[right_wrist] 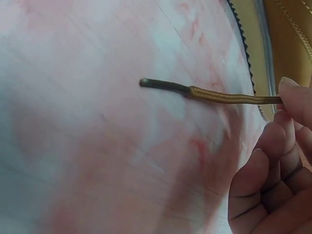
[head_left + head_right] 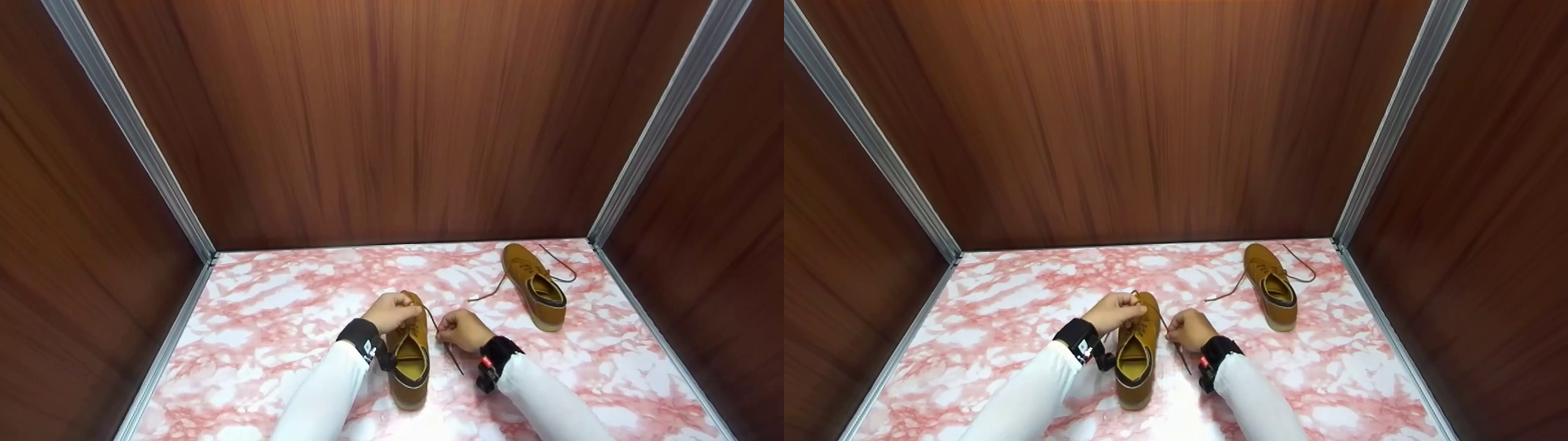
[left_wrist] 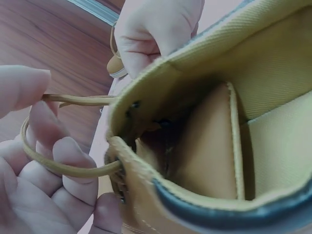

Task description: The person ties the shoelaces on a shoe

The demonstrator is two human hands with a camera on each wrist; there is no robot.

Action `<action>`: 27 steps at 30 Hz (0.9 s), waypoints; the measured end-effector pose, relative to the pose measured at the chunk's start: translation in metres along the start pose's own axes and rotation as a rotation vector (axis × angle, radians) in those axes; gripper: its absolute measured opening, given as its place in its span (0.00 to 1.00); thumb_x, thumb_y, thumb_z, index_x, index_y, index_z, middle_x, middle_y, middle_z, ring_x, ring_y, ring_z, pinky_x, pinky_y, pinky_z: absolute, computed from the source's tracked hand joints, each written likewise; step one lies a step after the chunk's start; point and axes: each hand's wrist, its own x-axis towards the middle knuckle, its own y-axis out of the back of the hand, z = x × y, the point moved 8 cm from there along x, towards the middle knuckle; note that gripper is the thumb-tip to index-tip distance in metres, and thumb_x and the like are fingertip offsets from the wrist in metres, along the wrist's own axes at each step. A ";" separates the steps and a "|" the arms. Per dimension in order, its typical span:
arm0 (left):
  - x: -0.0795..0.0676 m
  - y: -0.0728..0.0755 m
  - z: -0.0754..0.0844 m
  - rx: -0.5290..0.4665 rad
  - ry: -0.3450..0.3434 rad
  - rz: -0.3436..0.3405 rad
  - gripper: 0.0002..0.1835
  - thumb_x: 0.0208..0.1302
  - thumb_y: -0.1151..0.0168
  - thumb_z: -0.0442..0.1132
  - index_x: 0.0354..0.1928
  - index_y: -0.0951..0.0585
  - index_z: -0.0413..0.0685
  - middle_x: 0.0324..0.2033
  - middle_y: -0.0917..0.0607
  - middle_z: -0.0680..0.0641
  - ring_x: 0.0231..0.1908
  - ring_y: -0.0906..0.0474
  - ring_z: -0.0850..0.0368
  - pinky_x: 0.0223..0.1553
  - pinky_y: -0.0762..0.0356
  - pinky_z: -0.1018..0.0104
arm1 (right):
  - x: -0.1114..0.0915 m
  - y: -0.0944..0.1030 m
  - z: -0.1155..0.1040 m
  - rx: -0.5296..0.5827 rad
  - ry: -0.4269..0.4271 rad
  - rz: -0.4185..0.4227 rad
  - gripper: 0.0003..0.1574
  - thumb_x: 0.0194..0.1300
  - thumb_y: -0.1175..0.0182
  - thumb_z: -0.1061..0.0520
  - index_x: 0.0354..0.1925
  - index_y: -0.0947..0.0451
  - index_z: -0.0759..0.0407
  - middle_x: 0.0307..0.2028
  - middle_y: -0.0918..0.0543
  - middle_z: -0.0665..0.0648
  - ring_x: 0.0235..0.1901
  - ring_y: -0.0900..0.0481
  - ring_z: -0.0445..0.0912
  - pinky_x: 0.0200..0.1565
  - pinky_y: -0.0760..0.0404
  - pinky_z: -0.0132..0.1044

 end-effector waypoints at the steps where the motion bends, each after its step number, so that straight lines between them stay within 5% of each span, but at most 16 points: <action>1: 0.001 0.001 0.000 -0.003 0.003 0.003 0.13 0.70 0.33 0.43 0.28 0.24 0.52 0.22 0.25 0.56 0.24 0.27 0.62 0.29 0.28 0.71 | 0.000 0.001 -0.001 -0.001 0.003 -0.002 0.06 0.62 0.28 0.63 0.28 0.15 0.60 0.22 0.19 0.45 0.22 0.26 0.35 0.26 0.27 0.27; 8: 0.003 0.004 0.004 -0.038 -0.012 0.019 0.15 0.67 0.35 0.41 0.22 0.26 0.53 0.18 0.25 0.55 0.23 0.28 0.60 0.28 0.29 0.70 | -0.003 0.010 -0.010 -0.012 0.059 0.002 0.06 0.61 0.28 0.63 0.29 0.15 0.62 0.23 0.15 0.52 0.23 0.26 0.34 0.28 0.27 0.26; 15: 0.003 0.003 0.000 -0.202 0.034 0.016 0.18 0.66 0.34 0.38 0.19 0.28 0.53 0.17 0.25 0.56 0.21 0.31 0.62 0.26 0.33 0.72 | -0.004 0.016 -0.012 0.003 0.062 0.003 0.06 0.61 0.27 0.64 0.29 0.15 0.62 0.24 0.15 0.53 0.23 0.26 0.36 0.27 0.27 0.27; 27: 0.003 0.008 0.003 -0.234 0.042 0.022 0.20 0.74 0.38 0.41 0.20 0.26 0.52 0.18 0.21 0.56 0.23 0.23 0.63 0.34 0.21 0.66 | -0.009 0.023 -0.009 0.024 0.050 -0.001 0.05 0.63 0.29 0.63 0.30 0.15 0.62 0.25 0.15 0.53 0.24 0.26 0.34 0.28 0.27 0.26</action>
